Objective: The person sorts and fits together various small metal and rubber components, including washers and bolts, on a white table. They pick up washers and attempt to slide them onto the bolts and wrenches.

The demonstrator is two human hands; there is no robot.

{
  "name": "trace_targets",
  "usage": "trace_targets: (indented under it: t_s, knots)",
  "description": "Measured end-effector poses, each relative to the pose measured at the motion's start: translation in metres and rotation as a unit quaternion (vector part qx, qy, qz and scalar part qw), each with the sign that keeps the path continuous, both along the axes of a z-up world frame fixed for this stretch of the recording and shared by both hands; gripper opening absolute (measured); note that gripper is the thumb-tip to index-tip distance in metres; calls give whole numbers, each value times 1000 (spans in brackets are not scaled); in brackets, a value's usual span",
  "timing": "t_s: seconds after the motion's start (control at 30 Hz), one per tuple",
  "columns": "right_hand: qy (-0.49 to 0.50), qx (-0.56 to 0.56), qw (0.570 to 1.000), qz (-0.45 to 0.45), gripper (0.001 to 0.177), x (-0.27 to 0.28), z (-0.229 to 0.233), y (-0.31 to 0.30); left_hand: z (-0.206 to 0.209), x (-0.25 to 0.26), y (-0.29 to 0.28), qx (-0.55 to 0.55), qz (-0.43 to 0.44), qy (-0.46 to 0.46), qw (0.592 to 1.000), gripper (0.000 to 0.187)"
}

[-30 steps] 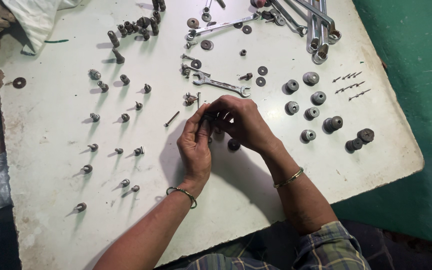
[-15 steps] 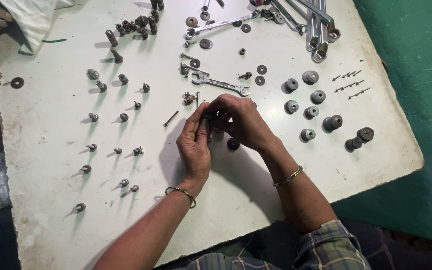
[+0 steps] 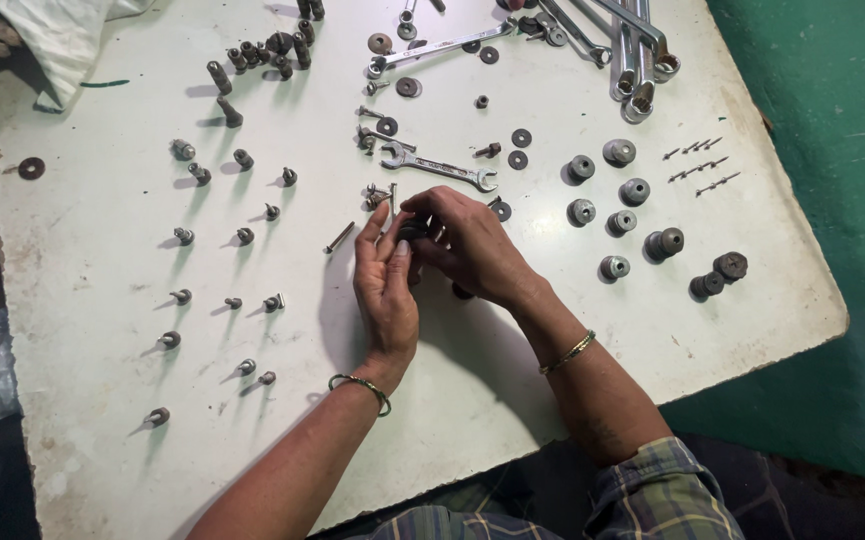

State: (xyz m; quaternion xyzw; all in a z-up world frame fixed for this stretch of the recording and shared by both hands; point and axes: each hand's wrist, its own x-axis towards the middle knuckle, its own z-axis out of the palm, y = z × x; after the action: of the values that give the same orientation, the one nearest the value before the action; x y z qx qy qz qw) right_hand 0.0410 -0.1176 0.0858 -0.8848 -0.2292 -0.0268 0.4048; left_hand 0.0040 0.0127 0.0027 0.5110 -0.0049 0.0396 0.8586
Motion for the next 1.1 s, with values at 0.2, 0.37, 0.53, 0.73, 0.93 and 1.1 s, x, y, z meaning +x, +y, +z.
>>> trace_targets:
  t_s: [0.2,0.37,0.53,0.73,0.93,1.1]
  knots:
    - [13,-19,1000,-5,34,-1,0,3,4,0,2,-50,-16,14,999,58]
    - [21,-37,999,-12,34,0,4,1,5,-2,4,-39,-22,0,999,65]
    - [24,-58,998,-32,30,-2,6,4,6,-3,6,-41,-26,14,999,65]
    - [-58,-102,993,-20,31,-4,-2,3,6,-4,8,-32,-37,-23,999,66]
    - [-48,-148,987,-42,31,-3,-17,2,5,-3,8,-73,-53,-25,996,67]
    - [-54,-33,998,-22,29,1,-27,-7,7,-2,7,-82,-52,-15,995,65]
